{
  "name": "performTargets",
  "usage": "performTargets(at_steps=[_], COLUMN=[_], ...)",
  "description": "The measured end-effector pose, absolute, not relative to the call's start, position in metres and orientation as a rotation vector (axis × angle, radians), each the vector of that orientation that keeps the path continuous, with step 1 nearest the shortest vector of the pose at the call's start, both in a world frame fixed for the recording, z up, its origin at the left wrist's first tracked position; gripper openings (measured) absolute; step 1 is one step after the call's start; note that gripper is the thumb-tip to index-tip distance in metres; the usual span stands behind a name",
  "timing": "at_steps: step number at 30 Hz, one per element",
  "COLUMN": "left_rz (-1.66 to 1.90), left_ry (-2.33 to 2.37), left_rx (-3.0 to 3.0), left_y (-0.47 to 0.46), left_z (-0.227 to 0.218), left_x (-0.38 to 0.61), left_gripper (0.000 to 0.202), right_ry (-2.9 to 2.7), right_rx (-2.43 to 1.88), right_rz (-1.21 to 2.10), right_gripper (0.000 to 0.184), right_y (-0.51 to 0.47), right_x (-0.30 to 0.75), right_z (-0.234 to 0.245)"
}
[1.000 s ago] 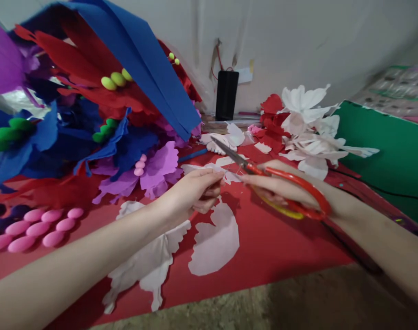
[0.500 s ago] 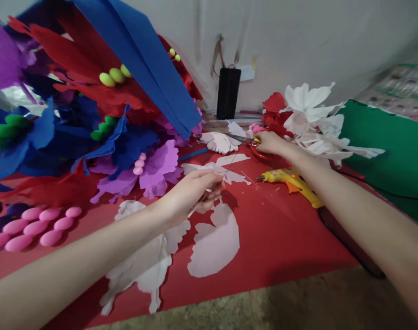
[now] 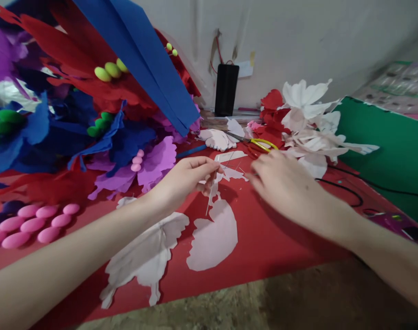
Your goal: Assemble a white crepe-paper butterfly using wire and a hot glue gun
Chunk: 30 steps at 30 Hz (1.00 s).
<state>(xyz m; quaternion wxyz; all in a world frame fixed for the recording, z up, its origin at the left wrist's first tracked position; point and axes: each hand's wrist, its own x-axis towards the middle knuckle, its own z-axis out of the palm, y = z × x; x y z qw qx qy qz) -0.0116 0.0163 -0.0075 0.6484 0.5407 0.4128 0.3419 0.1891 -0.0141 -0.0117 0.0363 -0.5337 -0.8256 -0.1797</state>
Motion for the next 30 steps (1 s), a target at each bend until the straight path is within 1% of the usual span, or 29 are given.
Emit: performTargets(at_steps=[2, 4, 5, 8, 12, 15, 18, 22, 26, 30], left_rz=[0.795, 0.802, 0.802, 0.781, 0.726, 0.659, 0.580, 0.568, 0.598, 0.634], left_ry=[0.954, 0.972, 0.981, 0.998, 0.987, 0.969, 0.955, 0.969, 0.976, 0.984], left_rx=[1.262, 1.300, 1.320, 1.376, 1.434, 1.466, 1.493, 1.516, 1.516, 1.520], left_y=[0.018, 0.019, 0.019, 0.018, 0.015, 0.014, 0.015, 0.022, 0.030, 0.033], left_z=[-0.006, -0.004, -0.003, -0.001, 0.001, 0.001, -0.004, -0.016, -0.026, -0.032], left_x=[-0.014, -0.015, -0.016, -0.016, -0.014, -0.013, -0.014, -0.017, -0.019, -0.020], left_gripper=[0.021, 0.016, 0.014, 0.010, 0.009, 0.008, 0.011, 0.013, 0.015, 0.013], right_ry=[-2.579, -2.595, -2.522, -2.411, -2.513, -2.669, -2.740, -2.714, -2.716, -2.781], right_rx=[-1.517, -1.373, -1.300, -1.257, -1.204, -1.180, -1.173, -1.168, -1.176, -1.124], right_rz=[-0.542, -0.512, -0.461, -0.312, -0.167, 0.019, 0.153, 0.160, 0.234, 0.270], right_gripper=[0.021, 0.025, 0.026, 0.027, 0.030, 0.031, 0.031, 0.034, 0.035, 0.034], right_y=[-0.047, -0.076, -0.087, -0.104, -0.101, -0.090, -0.081, -0.084, -0.097, -0.098], right_x=[0.174, 0.159, 0.154, 0.149, 0.165, 0.181, 0.191, 0.190, 0.182, 0.182], right_z=[-0.025, -0.038, -0.043, -0.051, -0.047, -0.042, -0.041, -0.038, -0.032, -0.030])
